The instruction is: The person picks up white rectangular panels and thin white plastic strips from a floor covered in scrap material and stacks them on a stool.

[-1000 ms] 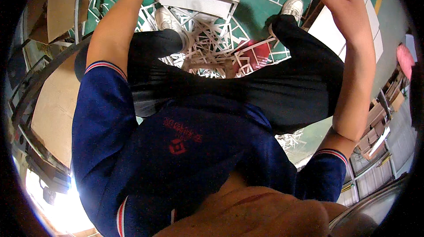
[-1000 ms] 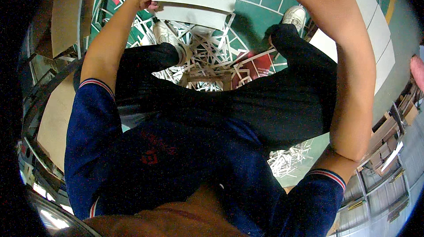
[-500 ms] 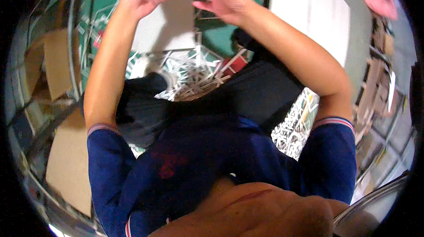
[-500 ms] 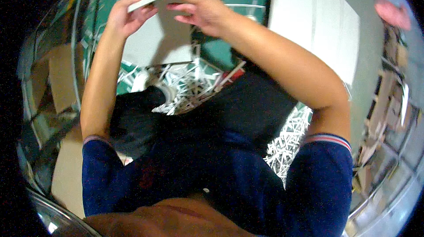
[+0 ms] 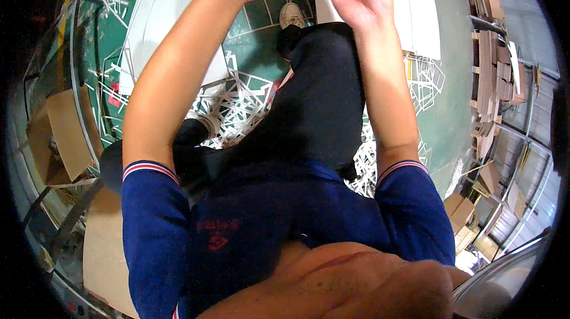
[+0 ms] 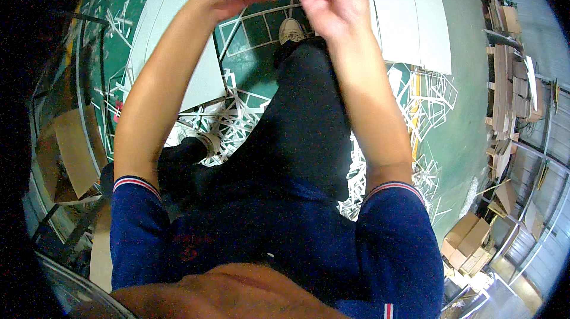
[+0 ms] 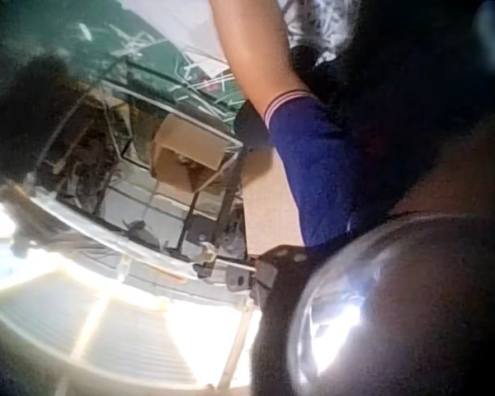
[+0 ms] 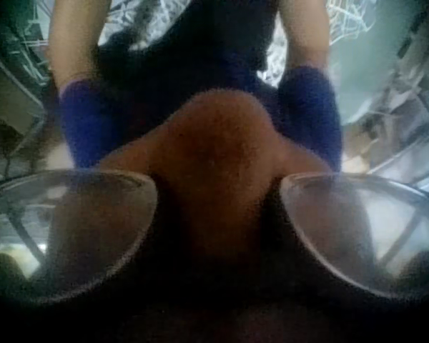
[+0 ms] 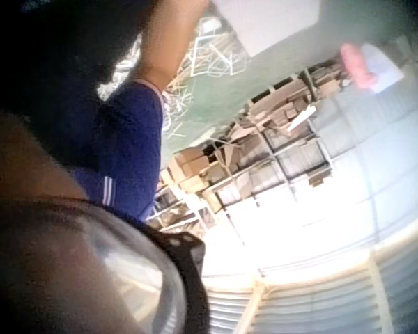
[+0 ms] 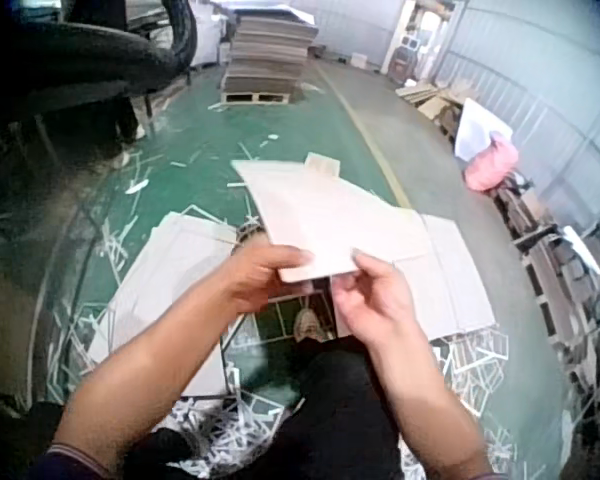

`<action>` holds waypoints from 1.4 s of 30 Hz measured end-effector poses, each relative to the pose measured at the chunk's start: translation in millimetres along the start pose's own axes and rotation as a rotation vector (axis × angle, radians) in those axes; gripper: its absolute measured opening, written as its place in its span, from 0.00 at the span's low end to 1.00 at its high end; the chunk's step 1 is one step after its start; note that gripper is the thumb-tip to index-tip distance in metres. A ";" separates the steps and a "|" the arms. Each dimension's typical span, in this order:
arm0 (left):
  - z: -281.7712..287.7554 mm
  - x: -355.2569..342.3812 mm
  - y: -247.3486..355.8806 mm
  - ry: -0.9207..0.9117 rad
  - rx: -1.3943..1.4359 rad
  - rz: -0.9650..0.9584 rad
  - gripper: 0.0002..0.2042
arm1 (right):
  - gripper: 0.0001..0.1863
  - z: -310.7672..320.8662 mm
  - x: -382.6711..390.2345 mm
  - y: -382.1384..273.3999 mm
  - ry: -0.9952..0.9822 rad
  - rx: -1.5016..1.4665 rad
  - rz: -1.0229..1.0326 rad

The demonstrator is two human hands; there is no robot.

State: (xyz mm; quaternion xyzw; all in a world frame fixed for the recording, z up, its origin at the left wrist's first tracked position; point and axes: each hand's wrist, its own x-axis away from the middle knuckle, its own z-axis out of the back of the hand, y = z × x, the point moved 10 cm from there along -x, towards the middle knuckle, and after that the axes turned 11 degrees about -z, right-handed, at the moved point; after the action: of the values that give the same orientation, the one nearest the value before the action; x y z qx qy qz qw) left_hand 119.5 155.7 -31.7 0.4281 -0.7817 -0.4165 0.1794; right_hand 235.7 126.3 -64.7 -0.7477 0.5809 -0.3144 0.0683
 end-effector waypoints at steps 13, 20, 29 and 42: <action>123.2 140.5 -163.5 0.371 -0.384 0.578 0.12 | 0.04 450.7 -6.5 61.3 0.618 -0.077 -0.279; 192.2 234.8 -163.5 0.588 -0.392 0.675 0.11 | 0.04 481.6 50.7 119.0 0.921 -0.028 -0.047; 200.5 235.1 -168.9 0.631 -0.425 0.665 0.09 | 0.05 431.3 7.6 71.3 1.006 -0.101 0.082; 214.2 228.1 -185.9 0.621 -0.381 0.594 0.07 | 0.02 436.8 10.1 57.1 1.291 -0.047 0.042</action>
State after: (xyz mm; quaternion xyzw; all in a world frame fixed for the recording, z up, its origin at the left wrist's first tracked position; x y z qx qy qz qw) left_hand -50.1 22.2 -324.7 0.2497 -0.6893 -0.3353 0.5917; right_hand 429.9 -15.9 -433.8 -0.3979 0.5261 -0.6869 -0.3051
